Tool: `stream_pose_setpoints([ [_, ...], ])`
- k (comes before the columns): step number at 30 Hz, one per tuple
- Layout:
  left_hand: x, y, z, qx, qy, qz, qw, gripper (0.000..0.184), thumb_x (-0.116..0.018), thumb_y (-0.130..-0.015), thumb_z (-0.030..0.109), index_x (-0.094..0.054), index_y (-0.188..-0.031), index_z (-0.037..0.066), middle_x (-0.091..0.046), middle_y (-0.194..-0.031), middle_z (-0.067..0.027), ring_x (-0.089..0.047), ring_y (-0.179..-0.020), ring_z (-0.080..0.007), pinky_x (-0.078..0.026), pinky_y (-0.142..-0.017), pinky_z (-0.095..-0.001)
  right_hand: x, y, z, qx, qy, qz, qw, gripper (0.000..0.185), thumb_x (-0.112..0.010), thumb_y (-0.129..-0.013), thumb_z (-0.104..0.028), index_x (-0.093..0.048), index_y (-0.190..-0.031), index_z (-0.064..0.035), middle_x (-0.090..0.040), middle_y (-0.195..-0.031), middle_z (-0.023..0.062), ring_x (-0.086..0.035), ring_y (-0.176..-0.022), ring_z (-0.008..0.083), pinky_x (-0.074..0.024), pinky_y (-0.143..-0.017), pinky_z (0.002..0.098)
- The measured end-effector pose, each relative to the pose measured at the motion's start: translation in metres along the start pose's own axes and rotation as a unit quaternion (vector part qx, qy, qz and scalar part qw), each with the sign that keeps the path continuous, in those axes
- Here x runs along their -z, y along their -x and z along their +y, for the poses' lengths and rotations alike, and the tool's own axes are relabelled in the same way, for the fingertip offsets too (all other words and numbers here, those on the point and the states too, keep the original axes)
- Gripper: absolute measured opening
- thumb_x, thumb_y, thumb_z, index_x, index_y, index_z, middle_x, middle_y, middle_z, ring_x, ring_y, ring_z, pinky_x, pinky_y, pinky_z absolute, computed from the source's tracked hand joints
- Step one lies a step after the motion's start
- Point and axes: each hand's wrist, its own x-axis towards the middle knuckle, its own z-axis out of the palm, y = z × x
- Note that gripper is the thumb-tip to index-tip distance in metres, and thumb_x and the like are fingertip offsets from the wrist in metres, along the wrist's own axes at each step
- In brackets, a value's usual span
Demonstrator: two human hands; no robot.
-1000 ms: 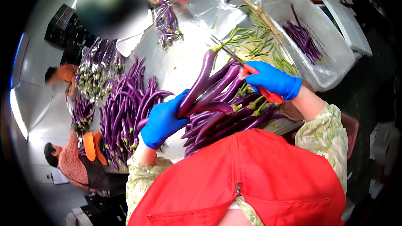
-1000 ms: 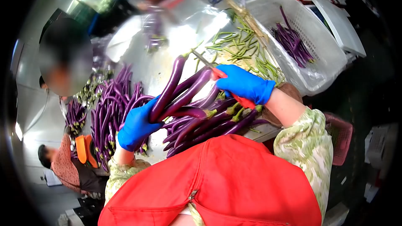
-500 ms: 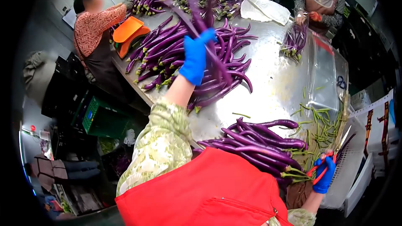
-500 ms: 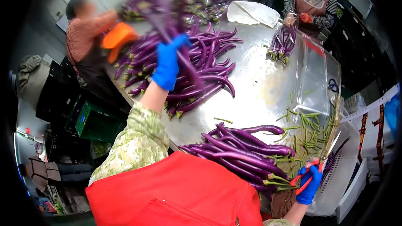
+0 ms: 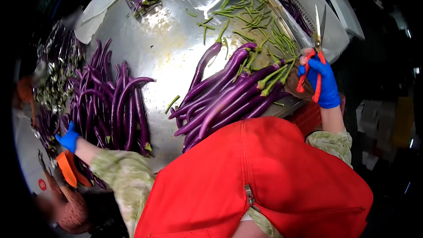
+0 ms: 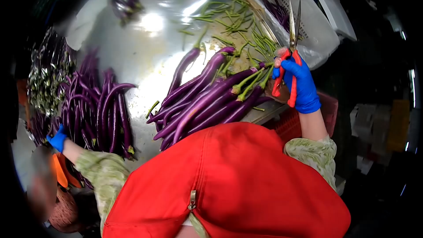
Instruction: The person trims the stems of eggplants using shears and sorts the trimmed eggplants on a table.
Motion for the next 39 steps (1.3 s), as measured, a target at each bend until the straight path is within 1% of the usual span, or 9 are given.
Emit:
stream_pose_setpoints([
  [5,-0.120,0.374,0.001,0.183,-0.171,-0.375,0.893,0.042,-0.049,-0.091,0.009,-0.043,-0.131,-0.004,-0.052,-0.127,-0.0132,-0.052,-0.111,-0.0207,-0.041,-0.097,-0.0322,0.044,0.031,0.029,0.024,0.013,0.045,0.999,0.032,-0.056,-0.083,-0.010,-0.048,-0.113,-0.0003,-0.055,-0.089,0.0082,-0.055,-0.078,0.0162,-0.0457,-0.072,0.0276],
  [8,-0.104,0.459,-0.049,0.034,-0.290,-0.764,0.575,0.091,-0.077,-0.070,0.023,-0.027,-0.143,0.004,-0.039,-0.140,-0.0167,-0.044,-0.123,-0.0298,-0.034,-0.104,-0.0366,0.060,0.051,0.041,0.013,0.024,0.062,0.998,0.034,-0.057,-0.083,-0.011,-0.048,-0.114,0.0001,-0.055,-0.090,0.0086,-0.055,-0.079,0.0174,-0.0460,-0.074,0.0297],
  [9,-0.098,0.478,-0.059,-0.091,-0.376,-0.774,0.501,0.101,-0.080,-0.063,0.029,-0.023,-0.144,0.006,-0.042,-0.135,-0.0210,-0.048,-0.118,-0.0351,-0.036,-0.102,-0.0417,0.062,0.057,0.047,0.011,0.017,0.070,0.997,0.033,-0.057,-0.083,-0.010,-0.049,-0.113,-0.0004,-0.056,-0.090,0.0081,-0.055,-0.078,0.0164,-0.0458,-0.071,0.0281],
  [14,-0.101,0.506,-0.035,-0.128,-0.555,-0.734,0.370,0.107,-0.080,-0.061,0.028,-0.017,-0.145,0.010,-0.055,-0.104,-0.0207,-0.060,-0.083,-0.0367,-0.049,-0.073,-0.0473,0.067,0.076,0.060,-0.060,0.015,0.107,0.992,0.027,-0.055,-0.083,-0.009,-0.051,-0.109,-0.0022,-0.055,-0.085,0.0063,-0.055,-0.076,0.0136,-0.0446,-0.064,0.0240],
  [17,-0.079,0.510,-0.050,-0.238,-0.550,-0.702,0.385,0.103,-0.078,-0.064,0.022,-0.016,-0.146,0.011,-0.055,-0.093,-0.0206,-0.059,-0.077,-0.0368,-0.050,-0.066,-0.0483,0.072,0.071,0.078,-0.057,0.004,0.095,0.994,0.027,-0.054,-0.084,-0.009,-0.050,-0.110,-0.0010,-0.055,-0.087,0.0065,-0.055,-0.078,0.0144,-0.0439,-0.074,0.0252],
  [23,-0.121,0.474,-0.041,0.360,-0.287,-0.666,0.587,0.081,-0.077,-0.069,0.009,-0.036,-0.139,0.004,-0.050,-0.128,-0.0078,-0.050,-0.113,-0.0167,-0.039,-0.098,-0.0292,0.051,0.061,0.073,-0.062,0.006,0.042,0.997,0.025,-0.057,-0.080,-0.010,-0.051,-0.103,-0.0042,-0.051,-0.075,0.0028,-0.049,-0.052,0.0102,-0.0391,-0.043,0.0237],
  [26,-0.136,0.464,-0.019,0.397,-0.248,-0.634,0.616,0.082,-0.076,-0.069,0.007,-0.035,-0.139,0.004,-0.050,-0.128,-0.0079,-0.050,-0.113,-0.0173,-0.040,-0.098,-0.0302,0.060,0.056,0.071,-0.037,0.089,-0.042,0.994,0.028,-0.057,-0.081,-0.011,-0.052,-0.108,-0.0038,-0.051,-0.078,0.0003,-0.047,-0.056,0.0062,-0.0386,-0.046,0.0227],
  [31,-0.131,0.424,-0.015,0.415,-0.211,-0.603,0.648,0.074,-0.076,-0.070,0.020,-0.041,-0.133,0.001,-0.060,-0.112,-0.0132,-0.059,-0.100,-0.0214,-0.046,-0.090,-0.0326,0.059,0.047,0.061,-0.028,0.150,-0.191,0.970,0.033,-0.058,-0.082,-0.012,-0.052,-0.112,0.0007,-0.054,-0.091,0.0030,-0.051,-0.087,0.0106,-0.0422,-0.081,0.0255],
  [39,-0.124,0.427,0.003,0.380,-0.223,-0.607,0.661,0.078,-0.079,-0.065,0.021,-0.041,-0.131,0.001,-0.061,-0.104,-0.0114,-0.059,-0.096,-0.0201,-0.047,-0.086,-0.0304,0.039,0.010,0.041,0.089,0.432,-0.225,0.869,0.044,-0.062,-0.075,-0.015,-0.050,-0.115,-0.0015,-0.057,-0.091,0.0180,-0.059,-0.081,0.0313,-0.0475,-0.072,0.0362],
])
